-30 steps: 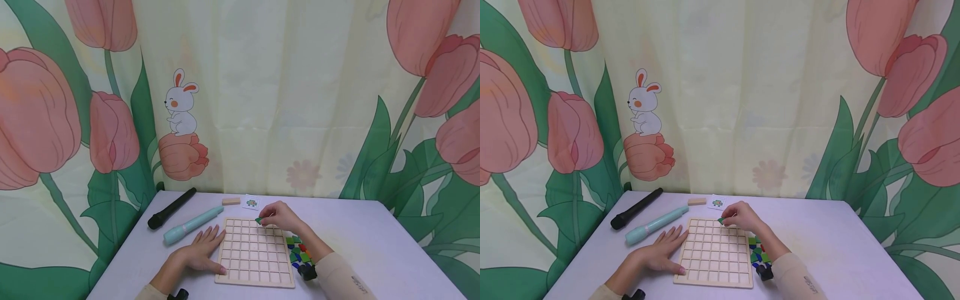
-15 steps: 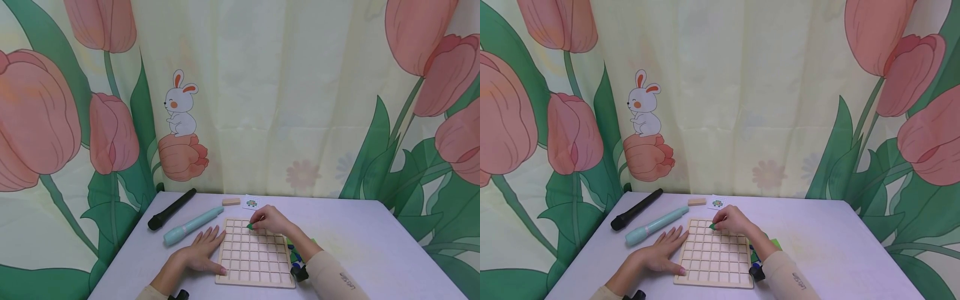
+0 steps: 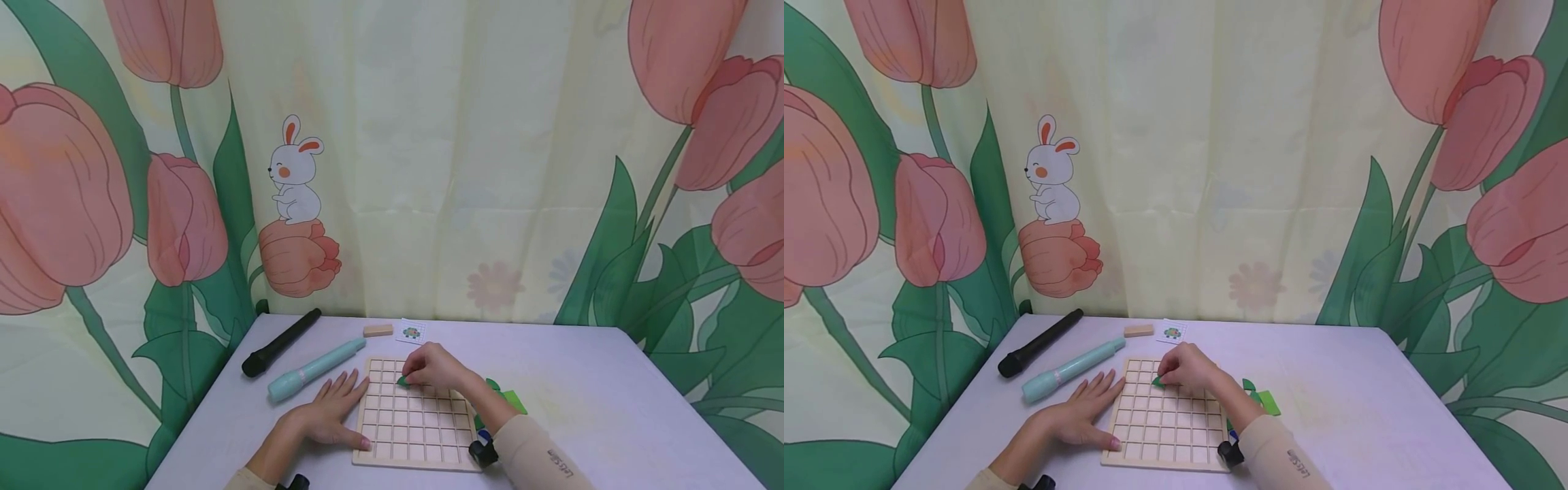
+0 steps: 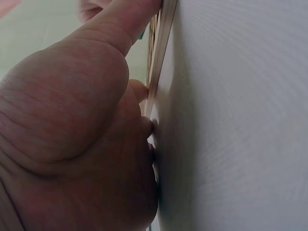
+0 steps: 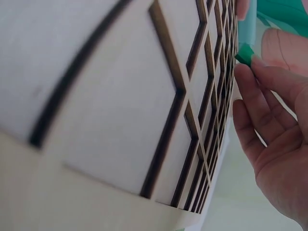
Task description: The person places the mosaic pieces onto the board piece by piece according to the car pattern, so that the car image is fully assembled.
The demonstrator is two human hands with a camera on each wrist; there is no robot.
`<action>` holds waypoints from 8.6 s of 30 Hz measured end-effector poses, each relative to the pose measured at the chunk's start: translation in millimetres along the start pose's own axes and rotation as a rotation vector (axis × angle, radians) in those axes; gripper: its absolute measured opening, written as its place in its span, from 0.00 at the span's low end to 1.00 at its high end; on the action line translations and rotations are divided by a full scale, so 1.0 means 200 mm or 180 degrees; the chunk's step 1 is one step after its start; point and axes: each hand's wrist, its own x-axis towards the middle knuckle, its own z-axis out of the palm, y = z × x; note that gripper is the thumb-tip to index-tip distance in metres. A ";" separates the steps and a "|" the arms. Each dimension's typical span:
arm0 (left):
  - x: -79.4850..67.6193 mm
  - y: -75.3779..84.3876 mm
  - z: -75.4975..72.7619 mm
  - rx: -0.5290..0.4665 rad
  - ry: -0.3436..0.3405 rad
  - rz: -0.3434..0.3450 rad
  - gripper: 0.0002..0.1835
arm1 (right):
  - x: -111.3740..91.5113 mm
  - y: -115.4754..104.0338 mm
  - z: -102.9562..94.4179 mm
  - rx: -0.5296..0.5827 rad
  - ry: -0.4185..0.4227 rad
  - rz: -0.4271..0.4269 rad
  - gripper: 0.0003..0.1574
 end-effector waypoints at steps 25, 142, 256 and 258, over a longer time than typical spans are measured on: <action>-0.01 0.01 -0.01 -0.0049 -0.0012 -0.0022 0.67 | 0.00 -0.06 0.04 -0.0233 -0.0260 0.0138 0.04; -0.02 0.03 -0.02 0.0047 0.0028 0.0009 0.66 | -0.42 0.13 -0.23 0.0107 0.0812 0.0750 0.17; -0.01 0.02 -0.01 0.0035 0.0021 0.0022 0.66 | -0.50 0.01 -0.29 -0.0423 0.0474 0.0577 0.15; -0.01 0.02 -0.01 0.0039 0.0024 0.0020 0.66 | -0.51 0.02 -0.30 -0.0376 0.0448 0.0613 0.15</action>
